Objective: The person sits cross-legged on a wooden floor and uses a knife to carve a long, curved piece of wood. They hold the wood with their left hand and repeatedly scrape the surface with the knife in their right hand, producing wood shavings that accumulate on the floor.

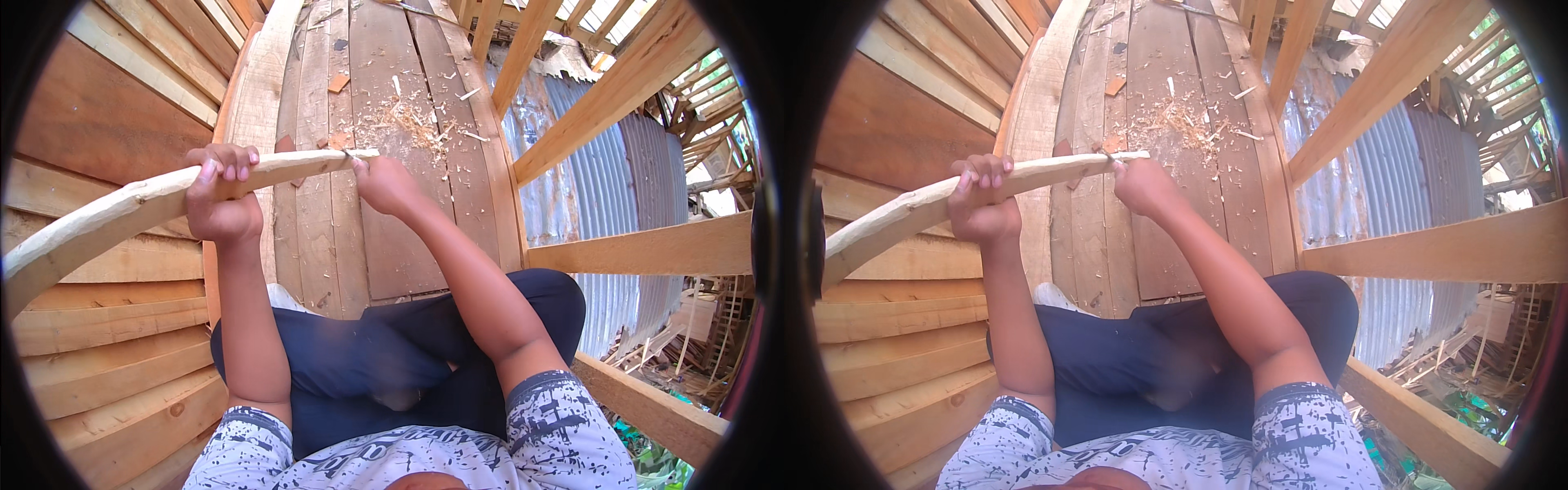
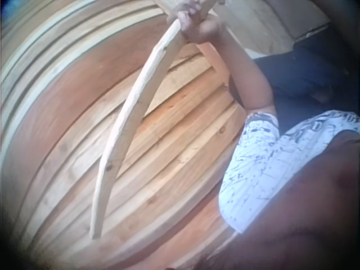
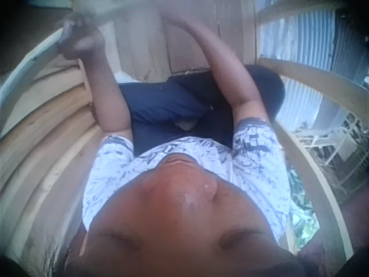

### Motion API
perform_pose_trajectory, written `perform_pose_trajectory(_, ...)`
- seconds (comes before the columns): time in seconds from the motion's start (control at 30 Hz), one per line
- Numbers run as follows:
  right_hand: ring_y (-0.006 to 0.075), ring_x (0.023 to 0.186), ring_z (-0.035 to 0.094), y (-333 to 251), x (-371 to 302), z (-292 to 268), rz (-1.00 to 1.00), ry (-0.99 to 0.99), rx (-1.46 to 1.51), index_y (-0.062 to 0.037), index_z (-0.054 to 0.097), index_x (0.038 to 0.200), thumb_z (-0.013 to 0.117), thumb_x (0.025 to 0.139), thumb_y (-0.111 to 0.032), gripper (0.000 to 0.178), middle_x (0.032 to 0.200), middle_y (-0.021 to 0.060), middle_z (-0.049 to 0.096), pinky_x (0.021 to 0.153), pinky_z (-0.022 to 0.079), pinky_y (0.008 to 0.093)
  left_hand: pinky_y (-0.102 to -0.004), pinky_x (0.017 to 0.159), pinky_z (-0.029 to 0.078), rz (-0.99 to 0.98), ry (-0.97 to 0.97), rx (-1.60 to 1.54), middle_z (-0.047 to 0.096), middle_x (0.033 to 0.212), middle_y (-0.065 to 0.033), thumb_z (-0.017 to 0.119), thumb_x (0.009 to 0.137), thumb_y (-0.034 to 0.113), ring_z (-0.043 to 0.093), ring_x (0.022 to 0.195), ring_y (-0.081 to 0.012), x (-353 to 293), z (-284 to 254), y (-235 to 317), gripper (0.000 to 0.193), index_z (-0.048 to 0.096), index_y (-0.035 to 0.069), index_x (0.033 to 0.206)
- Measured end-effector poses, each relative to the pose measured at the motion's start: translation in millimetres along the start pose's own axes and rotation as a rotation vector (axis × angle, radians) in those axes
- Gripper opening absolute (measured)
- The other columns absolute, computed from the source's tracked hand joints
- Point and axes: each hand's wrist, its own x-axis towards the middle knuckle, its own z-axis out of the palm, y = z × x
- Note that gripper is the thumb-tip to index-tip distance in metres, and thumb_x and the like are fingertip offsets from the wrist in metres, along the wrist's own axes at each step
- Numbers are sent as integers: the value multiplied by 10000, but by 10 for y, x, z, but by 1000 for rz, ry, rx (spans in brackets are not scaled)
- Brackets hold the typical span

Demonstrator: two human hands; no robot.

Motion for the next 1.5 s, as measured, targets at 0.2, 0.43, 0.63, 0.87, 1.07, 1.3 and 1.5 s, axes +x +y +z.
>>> perform_pose_trajectory(0.2, 428, 941, 646, 361, 150, -33, 107, 22, -66, 120, 615, 1003, 360, 1023, -387, 568, 986, 309, 656, 834, 493, 487, -370, 767, 384, -6, -59, 4, 366, 696, -11, 535, 803, 244, 390, 683, -154, 25, 41, -28, 161, 422, 136, 761)
perform_pose_trajectory(0.43, 427, 919, 652, 522, 111, 48, 215, 34, 214, 137, 592, 1076, 330, 1030, -348, 553, 1021, 327, 641, 827, 500, 490, -393, 729, 426, 20, -91, -28, 416, 677, -38, 535, 788, 212, 435, 661, -174, 45, 92, -52, 146, 450, 98, 757)
perform_pose_trajectory(0.63, 200, 521, 554, 121, 83, 68, -124, 97, -2, 42, 580, 838, 352, 1027, -392, 525, 664, 125, 554, 423, 447, 378, -387, 758, 407, 0, -112, -7, 385, 693, -27, 531, 798, 225, 406, 676, -166, 6, 52, -32, 155, 430, 114, 760)
perform_pose_trajectory(0.87, 318, 577, 594, 52, -1, -60, -74, 2, -42, 76, 584, 858, 378, 1024, -380, 527, 666, 190, 605, 596, 501, 466, -384, 765, 392, -6, -172, -23, 370, 690, -16, 528, 806, 231, 390, 672, -161, 2, -28, 13, 156, 421, 126, 765)
perform_pose_trajectory(1.07, 375, 648, 605, 61, 12, -40, 211, -29, 177, 84, 597, 898, 382, 1020, -378, 524, 765, 227, 641, 728, 488, 485, -381, 729, 435, 33, -155, -71, 417, 664, -51, 527, 779, 172, 429, 640, -172, 33, -23, -47, 118, 464, 76, 752)
perform_pose_trajectory(1.3, 380, 758, 663, 4, -70, -61, 143, 3, 72, 86, 633, 917, 367, 1023, -371, 539, 817, 258, 659, 720, 510, 482, -358, 713, 437, 41, -210, -53, 422, 666, -51, 524, 779, 167, 436, 633, -168, 47, 23, -16, 112, 463, 78, 748)
perform_pose_trajectory(1.5, 453, 863, 647, -60, -150, -46, -38, 72, -23, 109, 646, 864, 382, 1016, -359, 558, 880, 328, 652, 803, 504, 514, -371, 730, 406, 37, -257, -6, 391, 663, -22, 534, 789, 229, 399, 638, -156, 21, 65, 13, 157, 428, 123, 743)
